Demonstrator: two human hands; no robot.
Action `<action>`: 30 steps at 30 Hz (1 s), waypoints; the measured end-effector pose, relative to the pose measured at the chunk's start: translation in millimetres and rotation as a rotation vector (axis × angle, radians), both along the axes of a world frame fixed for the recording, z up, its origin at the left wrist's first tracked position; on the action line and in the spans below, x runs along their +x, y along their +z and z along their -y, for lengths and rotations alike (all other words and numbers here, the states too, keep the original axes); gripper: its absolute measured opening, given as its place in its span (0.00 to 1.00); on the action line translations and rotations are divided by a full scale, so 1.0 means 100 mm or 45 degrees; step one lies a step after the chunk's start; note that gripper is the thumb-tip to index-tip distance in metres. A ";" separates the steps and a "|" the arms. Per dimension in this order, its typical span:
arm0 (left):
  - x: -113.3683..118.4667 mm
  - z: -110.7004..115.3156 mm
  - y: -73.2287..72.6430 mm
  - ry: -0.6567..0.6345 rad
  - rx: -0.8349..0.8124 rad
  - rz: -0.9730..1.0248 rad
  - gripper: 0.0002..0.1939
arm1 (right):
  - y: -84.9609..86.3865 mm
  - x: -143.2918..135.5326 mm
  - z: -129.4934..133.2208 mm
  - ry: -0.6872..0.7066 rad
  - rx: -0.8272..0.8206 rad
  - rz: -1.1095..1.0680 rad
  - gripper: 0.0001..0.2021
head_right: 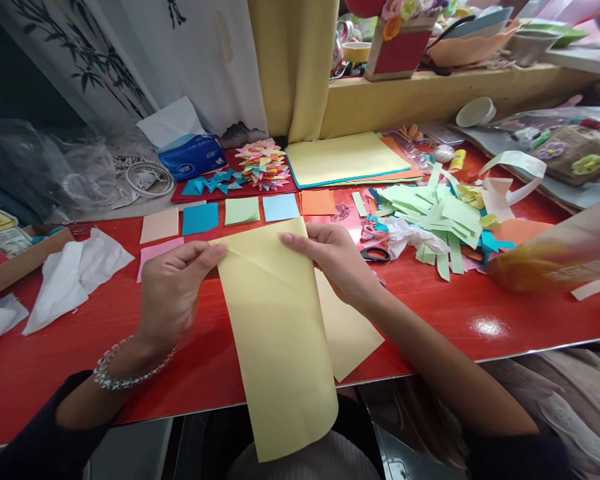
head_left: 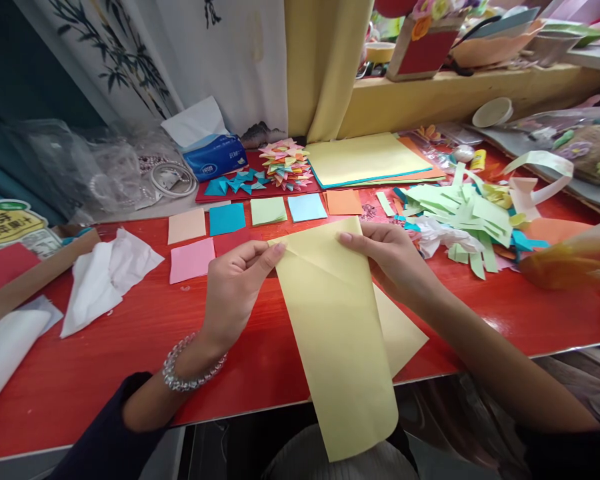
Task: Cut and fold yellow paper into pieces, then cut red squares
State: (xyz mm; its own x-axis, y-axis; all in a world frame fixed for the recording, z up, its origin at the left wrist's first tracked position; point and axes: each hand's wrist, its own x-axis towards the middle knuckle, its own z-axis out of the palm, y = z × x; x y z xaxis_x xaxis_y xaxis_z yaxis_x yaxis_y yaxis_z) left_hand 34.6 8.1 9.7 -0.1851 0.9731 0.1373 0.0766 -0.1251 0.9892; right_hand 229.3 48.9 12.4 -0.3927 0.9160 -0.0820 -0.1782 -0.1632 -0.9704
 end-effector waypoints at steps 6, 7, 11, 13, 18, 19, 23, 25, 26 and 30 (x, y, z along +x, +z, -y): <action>-0.02 -0.02 0.00 0.001 -0.038 0.077 0.08 | -0.01 0.01 0.00 0.015 0.022 -0.015 0.11; -0.02 -0.03 0.00 0.003 -0.043 0.082 0.08 | -0.01 0.02 -0.01 0.019 0.028 -0.014 0.12; -0.04 -0.05 0.00 -0.004 -0.039 0.094 0.06 | -0.02 0.03 -0.02 0.009 0.020 -0.010 0.13; -0.02 -0.04 0.02 -0.028 -0.055 0.129 0.06 | -0.01 0.03 -0.01 -0.013 -0.016 -0.032 0.12; -0.02 0.01 0.12 -0.159 -0.238 0.284 0.08 | 0.01 0.02 0.00 -0.024 -0.247 -0.184 0.09; -0.05 -0.01 0.13 -0.196 -0.279 0.304 0.08 | 0.01 0.02 0.00 0.006 -0.296 -0.199 0.09; -0.28 -0.16 0.09 -0.451 -0.462 0.066 0.08 | -0.10 0.00 -0.04 0.076 -0.323 -0.058 0.10; -0.39 -0.26 0.04 -0.597 -0.597 -0.247 0.09 | -0.20 -0.03 -0.06 0.070 -0.319 0.089 0.13; -0.42 -0.29 0.01 -0.585 -0.604 -0.404 0.10 | -0.25 -0.06 -0.05 0.086 -0.333 0.150 0.14; -0.31 -0.27 -0.10 -0.523 -0.346 -0.666 0.14 | -0.43 -0.20 0.02 0.326 -0.267 0.246 0.18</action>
State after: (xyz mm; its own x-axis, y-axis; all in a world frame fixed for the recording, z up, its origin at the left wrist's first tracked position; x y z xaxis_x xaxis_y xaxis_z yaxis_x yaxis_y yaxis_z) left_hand 3.5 35.3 0.2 0.2272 0.9623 -0.1494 0.5489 0.0002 0.8359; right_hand 208.8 47.3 -30.6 -0.5657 0.7456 -0.3522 0.0771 -0.3775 -0.9228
